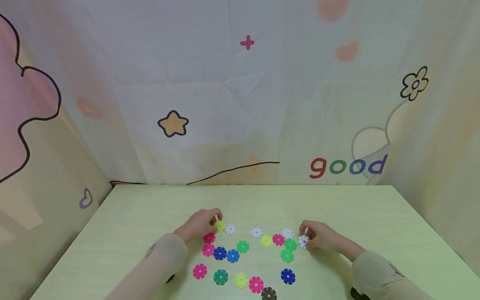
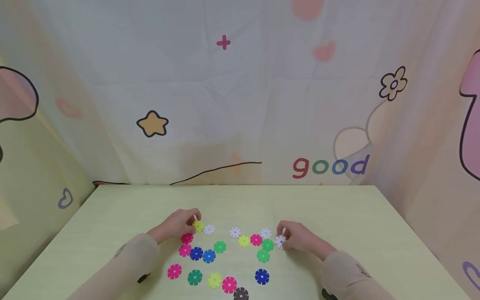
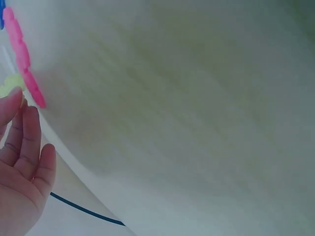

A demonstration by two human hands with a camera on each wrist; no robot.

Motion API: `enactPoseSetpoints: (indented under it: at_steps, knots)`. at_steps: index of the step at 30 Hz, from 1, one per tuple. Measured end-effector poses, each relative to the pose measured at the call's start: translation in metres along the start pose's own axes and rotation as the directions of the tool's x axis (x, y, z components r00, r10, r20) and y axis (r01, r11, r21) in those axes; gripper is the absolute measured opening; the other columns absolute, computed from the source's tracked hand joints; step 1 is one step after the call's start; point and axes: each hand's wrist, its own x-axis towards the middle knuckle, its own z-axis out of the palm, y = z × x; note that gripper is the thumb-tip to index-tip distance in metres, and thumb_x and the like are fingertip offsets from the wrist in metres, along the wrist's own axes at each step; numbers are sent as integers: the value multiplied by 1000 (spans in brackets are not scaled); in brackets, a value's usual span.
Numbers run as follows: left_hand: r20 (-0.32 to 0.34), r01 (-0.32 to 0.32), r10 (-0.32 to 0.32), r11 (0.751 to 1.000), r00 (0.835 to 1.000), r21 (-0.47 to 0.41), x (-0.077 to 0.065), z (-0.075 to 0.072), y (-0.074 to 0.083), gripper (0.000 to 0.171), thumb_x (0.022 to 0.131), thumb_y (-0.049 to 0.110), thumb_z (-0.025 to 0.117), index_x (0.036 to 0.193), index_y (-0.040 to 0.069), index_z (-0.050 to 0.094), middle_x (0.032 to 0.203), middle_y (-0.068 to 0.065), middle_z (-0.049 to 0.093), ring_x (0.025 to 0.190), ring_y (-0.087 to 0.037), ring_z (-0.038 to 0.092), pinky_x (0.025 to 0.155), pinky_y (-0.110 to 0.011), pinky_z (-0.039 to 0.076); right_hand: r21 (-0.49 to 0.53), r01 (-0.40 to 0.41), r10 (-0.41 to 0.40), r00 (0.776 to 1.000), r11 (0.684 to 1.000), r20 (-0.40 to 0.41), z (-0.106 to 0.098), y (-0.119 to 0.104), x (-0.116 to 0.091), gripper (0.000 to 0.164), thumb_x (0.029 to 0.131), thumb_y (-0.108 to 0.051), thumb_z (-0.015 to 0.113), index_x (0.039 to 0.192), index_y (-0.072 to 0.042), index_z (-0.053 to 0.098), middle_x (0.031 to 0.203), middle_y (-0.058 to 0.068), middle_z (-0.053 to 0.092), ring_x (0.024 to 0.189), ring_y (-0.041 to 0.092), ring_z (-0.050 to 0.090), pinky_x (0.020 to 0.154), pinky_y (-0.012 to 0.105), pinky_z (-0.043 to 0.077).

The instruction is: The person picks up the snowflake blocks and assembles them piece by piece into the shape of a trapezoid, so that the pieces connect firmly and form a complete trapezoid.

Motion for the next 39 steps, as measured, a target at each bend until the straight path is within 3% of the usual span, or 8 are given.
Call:
enactPoseSetpoints:
  at_steps: [4,9,15,21,28,35,39]
  knots:
    - [-31,-1,0,999,1000,-53,-4,-2,-1,21,78,11,66,96,18,56,86,-1,56,75,-14,51,67,-26,48,54,45,-45,999,998,7,-4,1,-3,17,78,1,61,91,-8,54,76,5,49,66,16,46,59,26,44]
    - [-102,-58,49,994,994,-89,-7,-5,0,14,81,12,63,94,17,61,85,2,59,79,-13,52,72,-27,48,143,104,-102,995,984,-20,-8,-3,-4,16,81,1,56,96,-3,55,78,7,50,65,16,49,57,26,48]
    - [-173,-115,90,984,981,-138,-12,-7,5,19,83,14,61,102,15,63,96,1,62,89,-14,57,77,-28,50,222,148,-139,989,964,-59,-9,-17,-4,21,83,-2,55,104,2,55,83,9,52,67,17,55,61,28,52]
    - [-245,-203,159,965,956,-168,-21,-6,18,22,83,12,61,104,12,64,96,-1,63,87,-14,58,75,-25,51,294,189,-165,981,937,-105,-5,-35,-7,25,83,-5,57,106,5,54,85,12,54,71,18,57,63,28,53]
    - [-278,-273,230,954,933,-127,-29,0,38,20,82,14,62,101,14,64,92,2,63,83,-10,57,73,-19,48,370,221,-193,975,903,-112,3,-60,-12,27,83,-7,58,107,4,55,89,13,55,74,22,60,65,29,53]
    - [-311,-402,363,913,879,-71,-37,3,55,15,82,13,62,96,13,66,87,3,63,78,-7,57,73,-26,51,418,219,-187,975,882,-117,12,-79,-14,27,82,-7,60,107,3,56,92,14,57,74,20,60,64,31,53]
    - [-317,-461,428,887,847,-35,-40,6,63,14,81,12,62,94,13,67,85,4,62,76,-5,55,70,-22,50,459,199,-165,980,866,-113,17,-86,-13,27,82,-7,60,107,2,57,96,15,59,70,17,59,66,35,53]
